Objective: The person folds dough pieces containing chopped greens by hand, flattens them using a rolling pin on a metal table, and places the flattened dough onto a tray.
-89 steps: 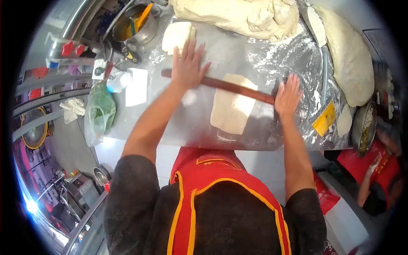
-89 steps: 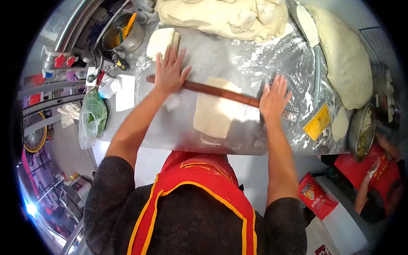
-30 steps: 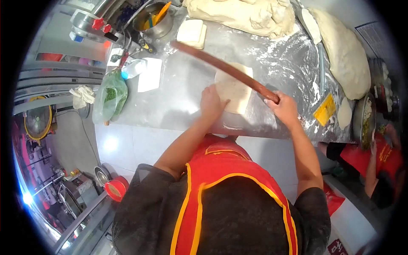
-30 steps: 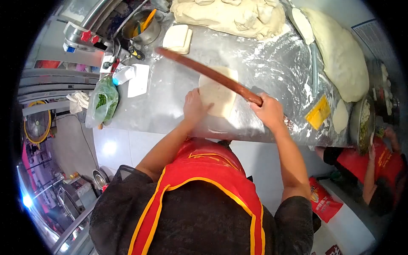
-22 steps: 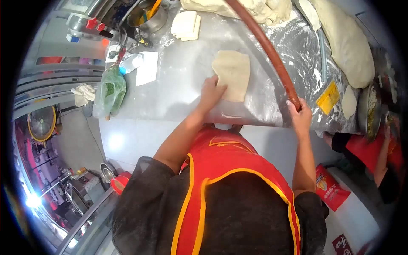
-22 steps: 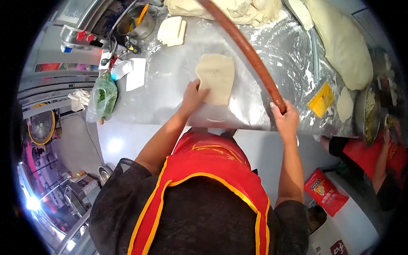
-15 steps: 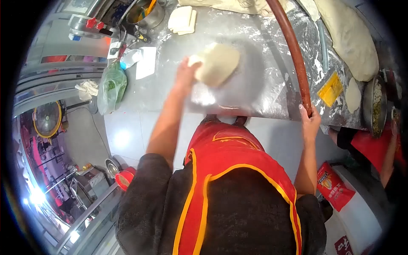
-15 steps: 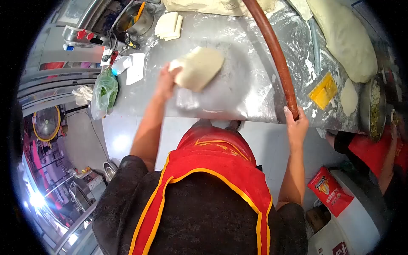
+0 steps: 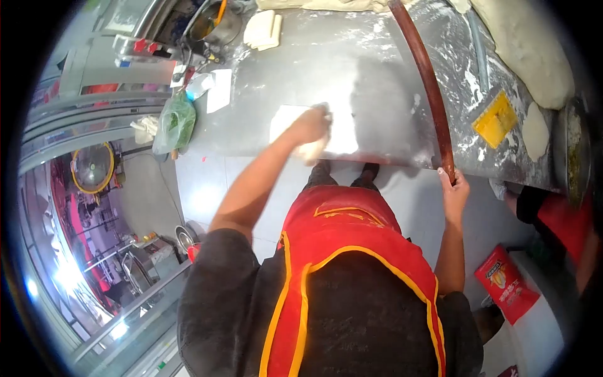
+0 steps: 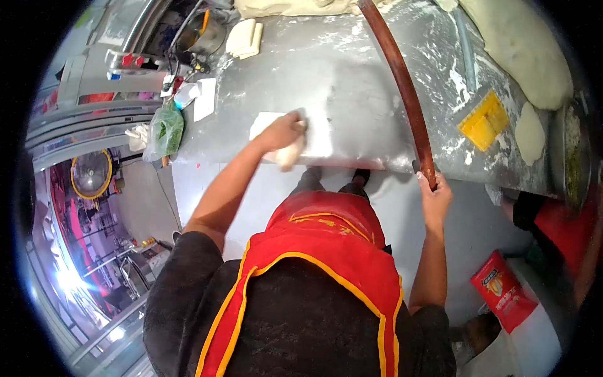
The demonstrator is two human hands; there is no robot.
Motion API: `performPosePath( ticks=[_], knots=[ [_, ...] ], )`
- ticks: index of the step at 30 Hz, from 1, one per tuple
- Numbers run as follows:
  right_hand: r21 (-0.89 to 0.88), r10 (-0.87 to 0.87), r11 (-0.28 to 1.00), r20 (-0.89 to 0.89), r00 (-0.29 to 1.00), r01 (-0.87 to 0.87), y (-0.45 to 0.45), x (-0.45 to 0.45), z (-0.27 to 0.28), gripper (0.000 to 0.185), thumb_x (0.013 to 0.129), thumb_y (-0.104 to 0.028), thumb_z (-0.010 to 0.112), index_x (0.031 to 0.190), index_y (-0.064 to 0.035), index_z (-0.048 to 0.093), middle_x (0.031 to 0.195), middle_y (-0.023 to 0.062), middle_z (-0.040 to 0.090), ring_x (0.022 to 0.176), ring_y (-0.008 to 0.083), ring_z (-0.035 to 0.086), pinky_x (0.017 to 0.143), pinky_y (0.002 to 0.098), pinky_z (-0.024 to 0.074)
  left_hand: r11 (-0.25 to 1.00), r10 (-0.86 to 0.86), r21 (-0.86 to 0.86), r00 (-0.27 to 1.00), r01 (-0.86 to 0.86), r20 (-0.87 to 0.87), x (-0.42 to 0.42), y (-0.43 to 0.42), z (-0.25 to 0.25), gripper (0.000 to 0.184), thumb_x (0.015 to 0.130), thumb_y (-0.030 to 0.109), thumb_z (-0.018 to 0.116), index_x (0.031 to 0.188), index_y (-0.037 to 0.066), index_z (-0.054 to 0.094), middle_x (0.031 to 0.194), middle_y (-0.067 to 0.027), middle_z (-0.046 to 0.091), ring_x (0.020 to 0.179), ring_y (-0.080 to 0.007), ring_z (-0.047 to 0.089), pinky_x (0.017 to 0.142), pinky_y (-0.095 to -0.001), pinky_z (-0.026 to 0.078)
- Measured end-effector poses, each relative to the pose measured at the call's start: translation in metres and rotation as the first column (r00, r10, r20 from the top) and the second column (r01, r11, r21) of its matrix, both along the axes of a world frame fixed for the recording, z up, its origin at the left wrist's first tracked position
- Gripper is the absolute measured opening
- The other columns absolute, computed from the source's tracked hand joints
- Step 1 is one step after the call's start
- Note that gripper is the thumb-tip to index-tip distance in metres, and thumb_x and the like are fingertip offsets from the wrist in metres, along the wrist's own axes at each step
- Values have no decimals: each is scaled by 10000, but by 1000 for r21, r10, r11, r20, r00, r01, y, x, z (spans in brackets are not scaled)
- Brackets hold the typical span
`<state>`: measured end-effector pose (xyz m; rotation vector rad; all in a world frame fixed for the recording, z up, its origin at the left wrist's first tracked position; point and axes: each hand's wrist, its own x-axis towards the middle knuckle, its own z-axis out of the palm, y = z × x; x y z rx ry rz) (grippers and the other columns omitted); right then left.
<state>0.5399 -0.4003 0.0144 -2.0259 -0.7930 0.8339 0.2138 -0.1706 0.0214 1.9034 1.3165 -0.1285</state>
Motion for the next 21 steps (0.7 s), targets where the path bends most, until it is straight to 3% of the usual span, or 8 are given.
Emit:
performPosePath(
  ticks=[2,6,9,11,12,14,17,21],
  knots=[
    [-16,-38,999,-21,999,37,-11,4,-2,169,858,-155,694,912,0,652,675,-62,500,601,41,412,543,225,351,993,13,112,990,-28,140,51,-9,-23,339,873,273,555,1024,-30,567,950,-264,625,901,-400,609,820,-443,468],
    [-4,-129,992,-70,989,129,-32,8,-3,168,863,-157,691,893,2,644,671,-67,478,596,40,398,538,222,341,991,98,-122,916,-54,388,148,3,-44,262,872,187,615,1050,4,558,906,-166,642,800,-237,633,689,-363,516],
    [-26,-182,983,-63,981,181,-48,13,3,170,865,-159,692,882,3,640,666,-66,471,602,38,395,539,221,337,875,371,-484,690,-36,621,181,24,-34,245,881,139,633,1073,15,544,915,-121,637,791,-202,634,669,-340,533],
    [-27,-230,973,-78,970,229,-53,12,9,173,865,-161,694,880,2,638,664,-64,472,606,37,396,539,221,334,832,495,-549,555,-80,669,175,34,-1,301,891,136,640,1136,5,526,980,-123,627,843,-222,636,707,-352,545],
    [-30,-238,971,-61,969,237,-54,13,9,178,866,-165,694,882,3,638,667,-61,477,611,39,401,544,222,341,804,553,-588,472,-88,686,168,38,16,323,888,133,645,1155,3,520,1014,-123,620,873,-223,634,719,-353,545],
    [-35,-249,968,-30,968,248,-53,14,8,187,868,-173,695,887,4,639,672,-54,488,619,43,413,552,225,356,789,597,-572,499,-223,628,150,43,53,364,891,138,643,1200,8,502,1073,-121,602,918,-220,622,739,-345,541],
    [43,-218,976,65,974,215,-46,16,0,205,871,-188,697,894,8,641,687,-45,506,630,51,431,568,233,381,724,688,-620,382,-302,617,116,26,56,337,898,128,604,1198,43,476,1057,-116,582,884,-227,617,692,-345,531],
    [30,-158,987,116,981,155,-26,14,-1,252,857,-230,709,923,6,647,680,12,548,621,102,468,591,275,421,536,844,-652,349,-536,407,53,-6,3,291,909,145,587,1165,57,480,1011,-88,566,759,-160,568,532,-264,445]
  ],
)
